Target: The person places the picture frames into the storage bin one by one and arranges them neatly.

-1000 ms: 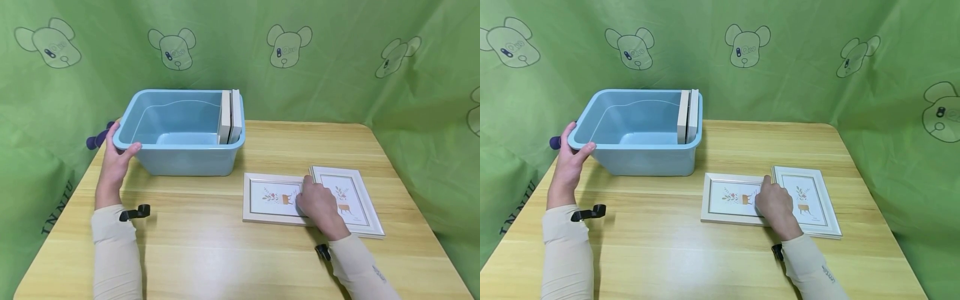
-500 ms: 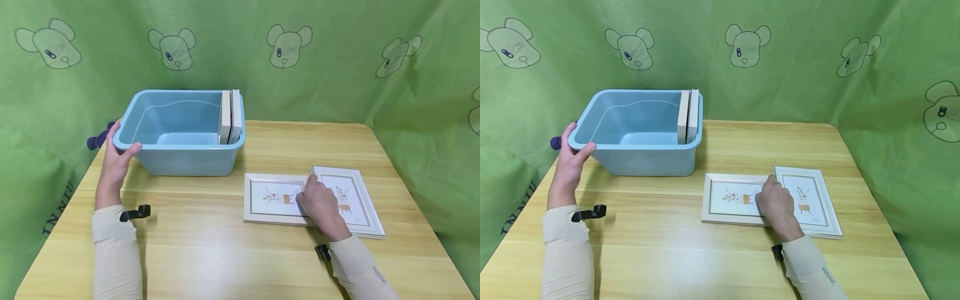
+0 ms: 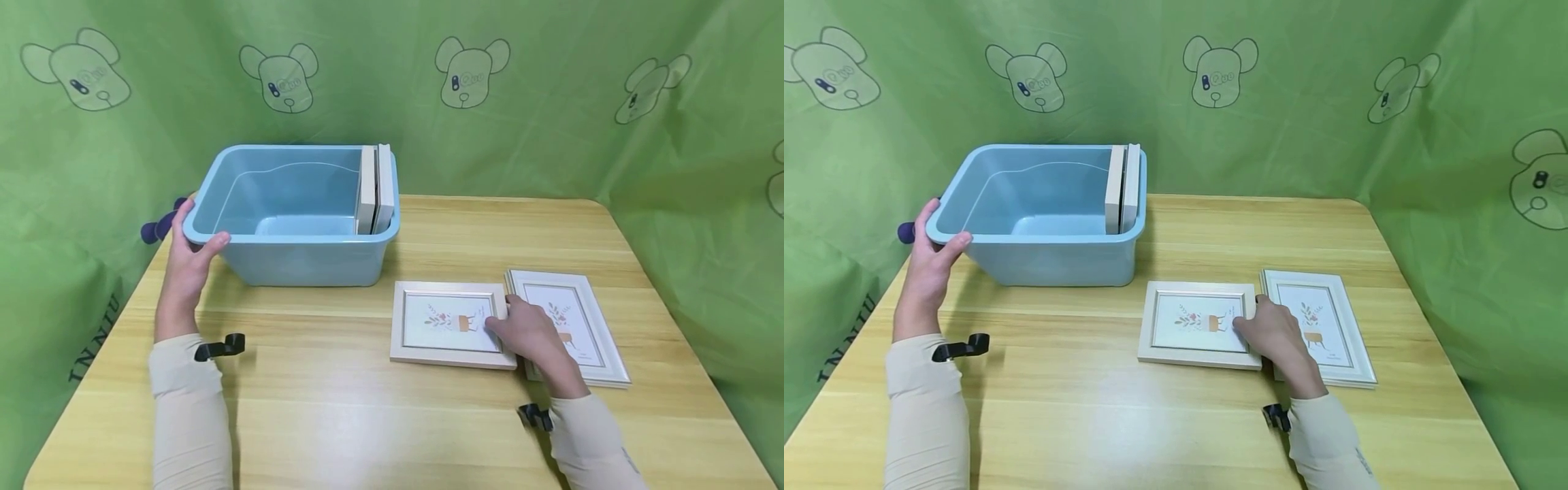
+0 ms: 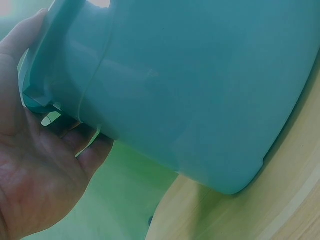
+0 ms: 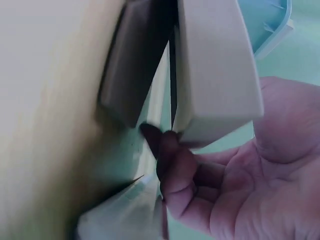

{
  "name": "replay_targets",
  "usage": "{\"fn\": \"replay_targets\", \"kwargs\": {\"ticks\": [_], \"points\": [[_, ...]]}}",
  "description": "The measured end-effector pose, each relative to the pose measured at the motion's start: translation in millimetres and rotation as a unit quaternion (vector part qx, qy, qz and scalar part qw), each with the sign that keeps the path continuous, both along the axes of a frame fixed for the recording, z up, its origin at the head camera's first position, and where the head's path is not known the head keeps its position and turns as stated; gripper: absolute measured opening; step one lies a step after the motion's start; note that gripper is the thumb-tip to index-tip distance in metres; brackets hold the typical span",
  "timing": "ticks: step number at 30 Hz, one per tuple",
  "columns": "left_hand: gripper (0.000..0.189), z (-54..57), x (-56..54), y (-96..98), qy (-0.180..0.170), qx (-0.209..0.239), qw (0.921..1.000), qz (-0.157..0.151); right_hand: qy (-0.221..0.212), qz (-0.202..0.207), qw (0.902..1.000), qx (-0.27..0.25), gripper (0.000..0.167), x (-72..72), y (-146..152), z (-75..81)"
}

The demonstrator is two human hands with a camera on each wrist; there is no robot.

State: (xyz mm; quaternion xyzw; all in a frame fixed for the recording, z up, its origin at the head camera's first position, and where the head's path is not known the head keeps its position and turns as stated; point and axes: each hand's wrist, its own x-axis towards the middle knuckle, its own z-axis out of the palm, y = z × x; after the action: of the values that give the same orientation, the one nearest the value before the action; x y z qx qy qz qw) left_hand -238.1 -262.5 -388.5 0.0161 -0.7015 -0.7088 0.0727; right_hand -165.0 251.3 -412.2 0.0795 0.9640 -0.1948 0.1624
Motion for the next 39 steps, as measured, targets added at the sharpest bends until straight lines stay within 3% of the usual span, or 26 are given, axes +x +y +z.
{"fn": "replay_targets", "kwargs": {"ticks": [13, 25, 29, 34, 39], "points": [[0.085, 2.3, -1.3, 0.5, 0.004, 0.004, 1.0000, -0.002, 0.001, 0.008, 0.9996, -0.026, 0.072, 4.0, -2.2, 3.6], [0.086, 3.1, -2.3, 0.3, 0.007, 0.005, 1.0000, 0.001, 0.031, -0.010, 0.9941, -0.103, 0.076, 0.3, 4.2, 12.5], [0.085, 3.2, -2.3, 0.2, 0.007, 0.004, 1.0000, -0.001, 0.067, -0.024, 0.9872, -0.143, 0.073, 0.1, 3.3, 19.9], [0.086, 2.3, -2.0, -0.2, 0.006, 0.003, 1.0000, -0.003, 0.113, -0.036, 0.9709, -0.208, 0.068, 1.4, -2.5, 33.2], [0.087, -0.1, -0.2, -1.1, -0.003, 0.000, 1.0000, -0.002, 0.141, -0.037, 0.9601, -0.239, 0.063, -0.4, -9.9, 45.5]]}}
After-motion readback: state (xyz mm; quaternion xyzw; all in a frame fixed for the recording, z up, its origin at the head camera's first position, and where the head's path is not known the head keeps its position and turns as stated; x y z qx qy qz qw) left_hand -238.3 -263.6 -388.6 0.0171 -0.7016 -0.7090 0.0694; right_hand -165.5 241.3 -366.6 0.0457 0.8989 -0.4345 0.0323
